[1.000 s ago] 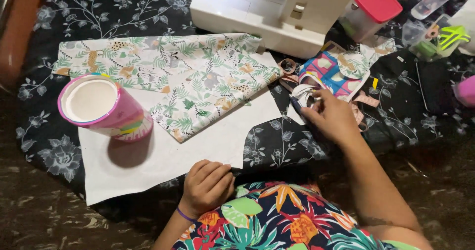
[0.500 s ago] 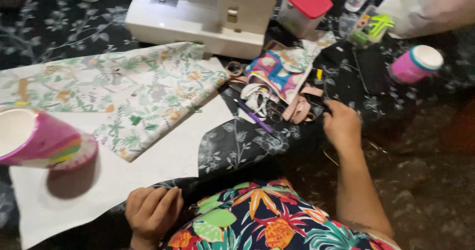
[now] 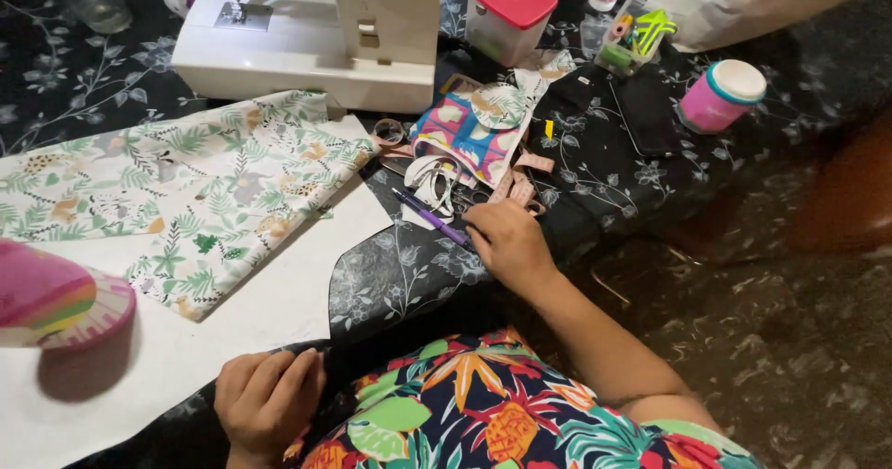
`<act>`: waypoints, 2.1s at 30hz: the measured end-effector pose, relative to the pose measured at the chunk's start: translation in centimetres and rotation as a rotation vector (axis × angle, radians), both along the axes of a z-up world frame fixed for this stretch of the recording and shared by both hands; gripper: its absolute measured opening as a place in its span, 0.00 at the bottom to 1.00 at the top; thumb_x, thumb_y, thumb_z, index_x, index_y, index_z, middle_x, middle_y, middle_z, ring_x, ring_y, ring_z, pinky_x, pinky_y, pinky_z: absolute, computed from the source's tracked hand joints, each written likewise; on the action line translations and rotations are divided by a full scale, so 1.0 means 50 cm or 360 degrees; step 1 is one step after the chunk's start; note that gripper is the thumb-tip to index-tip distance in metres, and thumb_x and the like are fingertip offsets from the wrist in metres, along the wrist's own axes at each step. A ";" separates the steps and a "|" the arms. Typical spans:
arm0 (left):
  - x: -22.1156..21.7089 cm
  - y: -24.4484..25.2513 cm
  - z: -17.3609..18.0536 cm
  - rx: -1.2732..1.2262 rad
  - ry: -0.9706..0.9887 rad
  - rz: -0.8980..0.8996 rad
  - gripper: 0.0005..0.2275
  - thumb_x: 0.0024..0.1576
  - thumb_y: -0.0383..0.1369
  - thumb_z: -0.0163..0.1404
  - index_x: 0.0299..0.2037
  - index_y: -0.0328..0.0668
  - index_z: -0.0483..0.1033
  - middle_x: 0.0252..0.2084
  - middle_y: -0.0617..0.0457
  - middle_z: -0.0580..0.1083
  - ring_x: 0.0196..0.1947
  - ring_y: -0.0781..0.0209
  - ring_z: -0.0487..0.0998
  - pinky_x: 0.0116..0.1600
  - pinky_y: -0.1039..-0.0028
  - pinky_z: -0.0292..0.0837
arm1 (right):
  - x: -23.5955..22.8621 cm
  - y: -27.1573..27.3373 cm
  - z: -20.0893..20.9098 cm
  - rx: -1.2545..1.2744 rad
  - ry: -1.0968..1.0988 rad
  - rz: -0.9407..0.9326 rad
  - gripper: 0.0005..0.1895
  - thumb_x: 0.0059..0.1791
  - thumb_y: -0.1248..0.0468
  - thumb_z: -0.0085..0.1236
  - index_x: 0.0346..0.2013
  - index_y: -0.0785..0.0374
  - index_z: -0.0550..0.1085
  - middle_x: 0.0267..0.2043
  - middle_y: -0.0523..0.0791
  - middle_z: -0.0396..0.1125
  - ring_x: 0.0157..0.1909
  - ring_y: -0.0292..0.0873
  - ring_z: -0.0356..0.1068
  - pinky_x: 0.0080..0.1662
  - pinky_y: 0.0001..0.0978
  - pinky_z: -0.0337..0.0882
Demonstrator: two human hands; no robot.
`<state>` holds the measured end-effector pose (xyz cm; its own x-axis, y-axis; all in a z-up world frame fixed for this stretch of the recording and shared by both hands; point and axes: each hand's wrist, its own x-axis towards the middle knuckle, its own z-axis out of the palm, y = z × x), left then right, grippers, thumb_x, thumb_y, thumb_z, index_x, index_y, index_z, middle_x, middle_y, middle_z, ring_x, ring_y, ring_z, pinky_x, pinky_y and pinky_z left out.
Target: The person cuts a circular piece of white fabric using scissors. They then trace a circle onto a larger piece of white fabric using a pink tumbler as a template and a purple pen. Finally, they cut out the traced circle from the white fabric.
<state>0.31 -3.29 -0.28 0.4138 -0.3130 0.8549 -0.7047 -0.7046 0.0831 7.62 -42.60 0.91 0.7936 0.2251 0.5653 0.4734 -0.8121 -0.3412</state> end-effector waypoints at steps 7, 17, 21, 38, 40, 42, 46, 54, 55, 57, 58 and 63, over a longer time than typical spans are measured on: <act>-0.006 0.014 0.004 0.0027 0.0096 0.0060 0.04 0.58 0.30 0.64 0.36 0.45 0.82 0.34 0.54 0.77 0.32 0.52 0.75 0.38 0.61 0.70 | 0.080 0.027 0.057 -0.0559 0.0701 -0.0542 0.12 0.40 0.68 0.58 0.38 0.63 0.75 0.38 0.59 0.73 0.47 0.67 0.69 0.46 0.64 0.71; -0.001 0.035 -0.013 -0.0009 0.0097 -0.0050 0.03 0.58 0.27 0.64 0.36 0.40 0.82 0.35 0.51 0.76 0.30 0.53 0.72 0.34 0.62 0.67 | 0.184 0.006 0.108 -0.0933 0.1382 -0.0588 0.25 0.41 0.57 0.72 0.48 0.59 0.72 0.52 0.51 0.73 0.55 0.56 0.73 0.47 0.51 0.74; 0.006 0.021 0.025 0.0009 0.0079 -0.0084 0.04 0.60 0.27 0.61 0.34 0.40 0.80 0.32 0.53 0.74 0.28 0.54 0.71 0.34 0.63 0.67 | 0.183 0.045 0.144 -0.0982 0.1601 -0.0634 0.25 0.42 0.58 0.70 0.48 0.60 0.68 0.47 0.53 0.74 0.48 0.58 0.75 0.43 0.49 0.73; 0.026 0.061 0.012 0.0319 0.0241 -0.0097 0.10 0.57 0.36 0.66 0.45 0.43 0.84 0.56 0.49 0.80 0.51 0.50 0.78 0.54 0.56 0.71 | 0.149 -0.058 -0.045 -0.1297 0.0459 -0.0351 0.06 0.44 0.69 0.54 0.28 0.59 0.79 0.33 0.47 0.70 0.33 0.55 0.74 0.38 0.52 0.72; 0.021 0.062 0.013 0.0329 0.0239 -0.0090 0.11 0.57 0.36 0.66 0.45 0.42 0.84 0.57 0.49 0.80 0.52 0.50 0.78 0.54 0.56 0.71 | 0.155 -0.056 -0.020 -0.1181 0.0636 -0.0308 0.11 0.41 0.72 0.56 0.37 0.61 0.75 0.37 0.50 0.69 0.37 0.59 0.73 0.40 0.53 0.72; 0.018 0.060 0.013 0.0340 0.0232 -0.0089 0.12 0.58 0.37 0.65 0.46 0.41 0.84 0.57 0.49 0.80 0.52 0.50 0.78 0.55 0.56 0.71 | 0.158 -0.039 0.022 -0.1059 0.0809 -0.0272 0.22 0.38 0.75 0.58 0.46 0.62 0.72 0.42 0.53 0.68 0.41 0.62 0.73 0.42 0.55 0.71; 0.012 0.051 0.013 0.0276 0.0215 -0.0117 0.12 0.59 0.37 0.64 0.47 0.39 0.85 0.55 0.49 0.81 0.51 0.51 0.79 0.54 0.57 0.71 | 0.159 0.009 0.105 -0.1054 0.1351 -0.0448 0.21 0.44 0.75 0.53 0.50 0.58 0.68 0.50 0.52 0.74 0.53 0.59 0.74 0.44 0.51 0.72; 0.007 0.047 0.016 0.0259 0.0193 -0.0177 0.10 0.60 0.35 0.63 0.46 0.37 0.85 0.52 0.49 0.81 0.49 0.51 0.79 0.52 0.58 0.72 | 0.150 -0.013 0.097 -0.1515 0.1121 -0.0572 0.23 0.44 0.70 0.53 0.53 0.50 0.75 0.52 0.38 0.72 0.56 0.49 0.73 0.30 0.47 0.70; 0.006 0.048 0.017 0.0254 0.0194 -0.0178 0.10 0.60 0.35 0.63 0.46 0.37 0.85 0.51 0.49 0.81 0.48 0.51 0.79 0.52 0.58 0.72 | 0.151 -0.031 0.072 -0.1533 0.0913 -0.0577 0.17 0.45 0.69 0.53 0.46 0.51 0.77 0.46 0.38 0.72 0.49 0.49 0.74 0.28 0.45 0.67; 0.009 0.049 0.017 0.0248 0.0193 -0.0182 0.10 0.60 0.35 0.63 0.45 0.37 0.85 0.50 0.49 0.81 0.47 0.52 0.78 0.51 0.58 0.72 | 0.150 -0.048 0.060 -0.1546 0.0706 -0.0585 0.13 0.45 0.68 0.52 0.40 0.51 0.80 0.39 0.38 0.72 0.42 0.50 0.76 0.27 0.44 0.64; 0.009 0.049 0.016 0.0244 0.0174 -0.0177 0.10 0.60 0.35 0.62 0.45 0.37 0.85 0.50 0.49 0.81 0.47 0.51 0.79 0.51 0.58 0.72 | 0.148 -0.047 0.072 -0.1439 0.0784 -0.0586 0.14 0.47 0.68 0.51 0.44 0.53 0.78 0.43 0.42 0.72 0.46 0.53 0.76 0.34 0.49 0.70; 0.019 0.042 0.013 0.0255 0.0137 -0.0174 0.09 0.61 0.36 0.61 0.44 0.38 0.85 0.50 0.49 0.81 0.46 0.52 0.79 0.52 0.58 0.71 | 0.136 0.002 0.206 -0.1380 0.1152 -0.0658 0.33 0.29 0.62 0.79 0.47 0.53 0.76 0.44 0.44 0.68 0.43 0.54 0.76 0.36 0.49 0.74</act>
<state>1.26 -1.19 0.36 0.4395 -0.4891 0.7534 -0.7727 -0.6335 0.0395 14.41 -42.52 11.23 0.9663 -0.0365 -0.2547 0.0470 -0.9481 0.3145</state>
